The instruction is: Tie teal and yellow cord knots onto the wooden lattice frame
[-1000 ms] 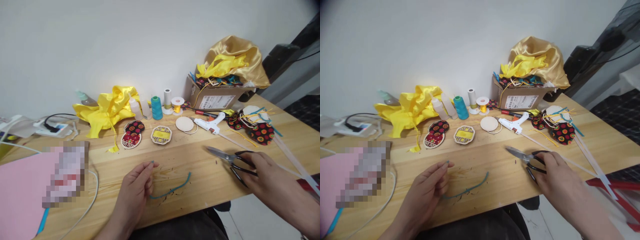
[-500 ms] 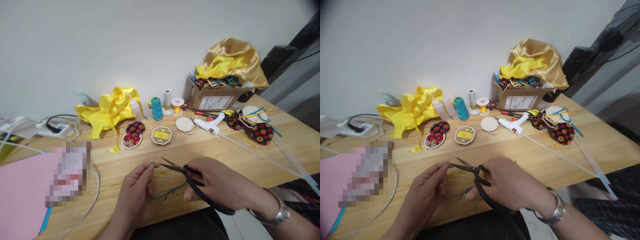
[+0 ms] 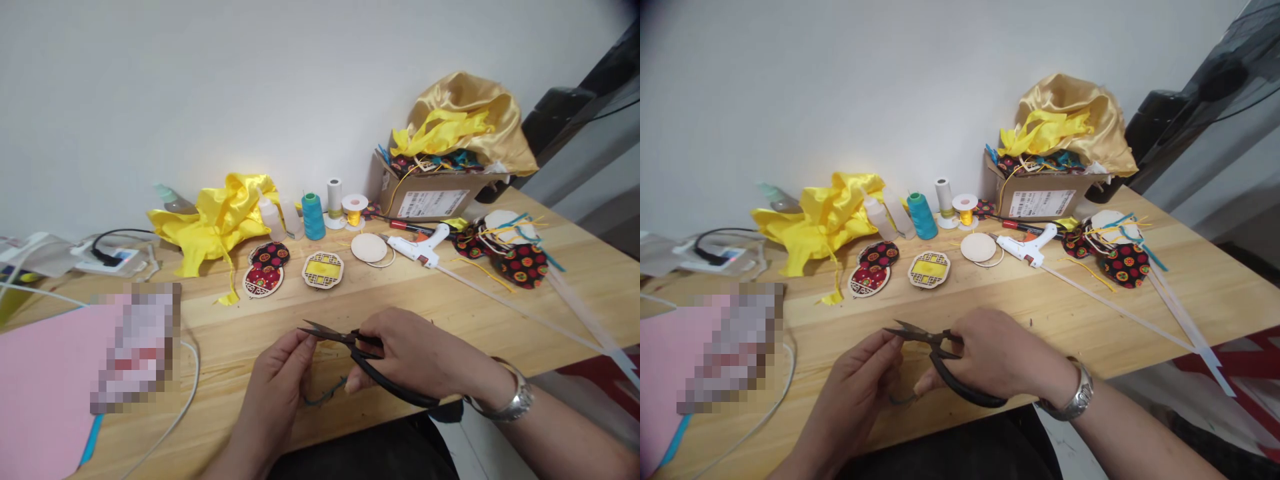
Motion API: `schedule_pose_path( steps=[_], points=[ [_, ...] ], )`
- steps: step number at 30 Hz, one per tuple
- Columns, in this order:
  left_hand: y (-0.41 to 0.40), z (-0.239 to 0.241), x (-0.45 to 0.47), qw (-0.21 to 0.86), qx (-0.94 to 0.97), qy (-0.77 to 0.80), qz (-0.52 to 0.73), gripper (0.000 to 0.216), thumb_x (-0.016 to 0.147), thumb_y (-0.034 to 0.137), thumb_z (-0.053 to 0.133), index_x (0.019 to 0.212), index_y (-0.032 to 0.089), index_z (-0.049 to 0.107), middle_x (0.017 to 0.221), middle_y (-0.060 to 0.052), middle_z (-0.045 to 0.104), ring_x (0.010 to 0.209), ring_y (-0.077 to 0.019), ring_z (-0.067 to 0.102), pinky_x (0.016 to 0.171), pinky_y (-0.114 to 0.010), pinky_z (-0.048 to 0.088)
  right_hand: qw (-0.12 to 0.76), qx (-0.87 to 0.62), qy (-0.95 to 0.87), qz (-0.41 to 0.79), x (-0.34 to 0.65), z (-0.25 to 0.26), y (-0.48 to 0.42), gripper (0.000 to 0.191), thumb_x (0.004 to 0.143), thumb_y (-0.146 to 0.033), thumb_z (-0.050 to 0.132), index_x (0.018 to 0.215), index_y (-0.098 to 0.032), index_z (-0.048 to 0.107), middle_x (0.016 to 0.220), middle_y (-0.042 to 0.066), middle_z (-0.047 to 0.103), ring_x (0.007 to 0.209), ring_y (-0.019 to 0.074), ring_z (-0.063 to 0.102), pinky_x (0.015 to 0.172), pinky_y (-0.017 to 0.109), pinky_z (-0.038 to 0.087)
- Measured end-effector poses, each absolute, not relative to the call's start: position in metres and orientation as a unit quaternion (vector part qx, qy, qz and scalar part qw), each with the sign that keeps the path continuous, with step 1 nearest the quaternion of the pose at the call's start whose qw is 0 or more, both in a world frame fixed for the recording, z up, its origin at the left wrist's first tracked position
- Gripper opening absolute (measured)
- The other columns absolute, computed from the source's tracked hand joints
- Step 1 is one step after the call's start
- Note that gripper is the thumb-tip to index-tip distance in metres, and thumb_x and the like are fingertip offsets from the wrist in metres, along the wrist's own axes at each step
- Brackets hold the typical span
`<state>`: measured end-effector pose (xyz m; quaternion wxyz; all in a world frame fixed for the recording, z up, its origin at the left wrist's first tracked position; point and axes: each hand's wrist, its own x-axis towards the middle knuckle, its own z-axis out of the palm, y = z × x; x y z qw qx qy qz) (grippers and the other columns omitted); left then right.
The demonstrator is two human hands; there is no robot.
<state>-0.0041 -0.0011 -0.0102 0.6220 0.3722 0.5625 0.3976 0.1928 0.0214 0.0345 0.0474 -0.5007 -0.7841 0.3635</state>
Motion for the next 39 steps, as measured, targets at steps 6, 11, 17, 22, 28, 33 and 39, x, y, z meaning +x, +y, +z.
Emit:
schedule_pose_path(
  steps=[6,11,17,22,28,33,39],
  points=[
    [0.000,-0.011,-0.005,0.619,0.381,0.565,0.391,0.025,0.077,0.039,0.058,0.083,0.016,0.065,0.048,0.008,0.030,0.045,-0.0068,0.022,0.041,-0.020,0.016,0.062,-0.490,-0.781,0.382,0.194,0.030,0.024,0.047,0.074,-0.059,0.052,0.059,-0.014,0.059,0.054,-0.003,0.050,0.051,0.0072,0.034,0.046,0.022,0.023],
    [0.000,-0.010,-0.004,0.616,0.388,0.566,0.388,0.027,0.078,0.040,0.057,0.086,0.015,0.064,0.048,0.008,0.029,0.045,-0.0073,0.023,0.042,-0.021,0.017,0.069,-0.479,-0.773,0.412,0.195,0.028,0.025,0.047,0.075,-0.056,0.052,0.061,-0.013,0.063,0.055,-0.002,0.052,0.052,0.0079,0.034,0.047,0.022,0.024],
    [0.001,-0.010,-0.004,0.622,0.378,0.565,0.389,0.024,0.077,0.039,0.058,0.082,0.015,0.063,0.049,0.008,0.030,0.044,-0.0065,0.023,0.041,-0.020,0.017,0.069,-0.488,-0.768,0.409,0.196,0.026,0.025,0.049,0.075,-0.057,0.052,0.059,-0.012,0.063,0.053,-0.002,0.052,0.051,0.0078,0.033,0.045,0.022,0.021],
    [0.001,-0.010,-0.004,0.624,0.368,0.567,0.393,0.023,0.076,0.038,0.060,0.078,0.015,0.063,0.048,0.008,0.030,0.044,-0.0062,0.022,0.040,-0.020,0.016,0.067,-0.496,-0.762,0.410,0.196,0.027,0.024,0.048,0.074,-0.058,0.053,0.061,-0.013,0.065,0.054,-0.001,0.054,0.051,0.0078,0.035,0.046,0.022,0.022],
    [0.000,-0.011,-0.003,0.615,0.373,0.568,0.398,0.022,0.075,0.037,0.061,0.072,0.015,0.061,0.048,0.007,0.034,0.045,-0.0064,0.025,0.041,-0.020,0.019,0.066,-0.503,-0.762,0.403,0.197,0.027,0.024,0.050,0.071,-0.061,0.055,0.061,-0.014,0.067,0.053,0.000,0.056,0.049,0.0081,0.036,0.044,0.022,0.023],
    [0.000,-0.010,-0.002,0.617,0.369,0.573,0.393,0.021,0.076,0.037,0.060,0.077,0.016,0.062,0.047,0.008,0.033,0.044,-0.0061,0.025,0.040,-0.019,0.019,0.061,-0.509,-0.767,0.386,0.197,0.025,0.024,0.049,0.071,-0.061,0.054,0.061,-0.014,0.067,0.055,0.002,0.059,0.049,0.0088,0.041,0.045,0.022,0.025],
    [-0.001,-0.009,-0.001,0.620,0.359,0.568,0.406,0.020,0.075,0.036,0.062,0.073,0.015,0.062,0.047,0.008,0.035,0.044,-0.0058,0.026,0.041,-0.019,0.021,0.057,-0.519,-0.789,0.325,0.201,0.024,0.019,0.047,0.072,-0.062,0.053,0.062,-0.017,0.064,0.059,0.003,0.062,0.051,0.0107,0.047,0.047,0.022,0.026]
  ],
)
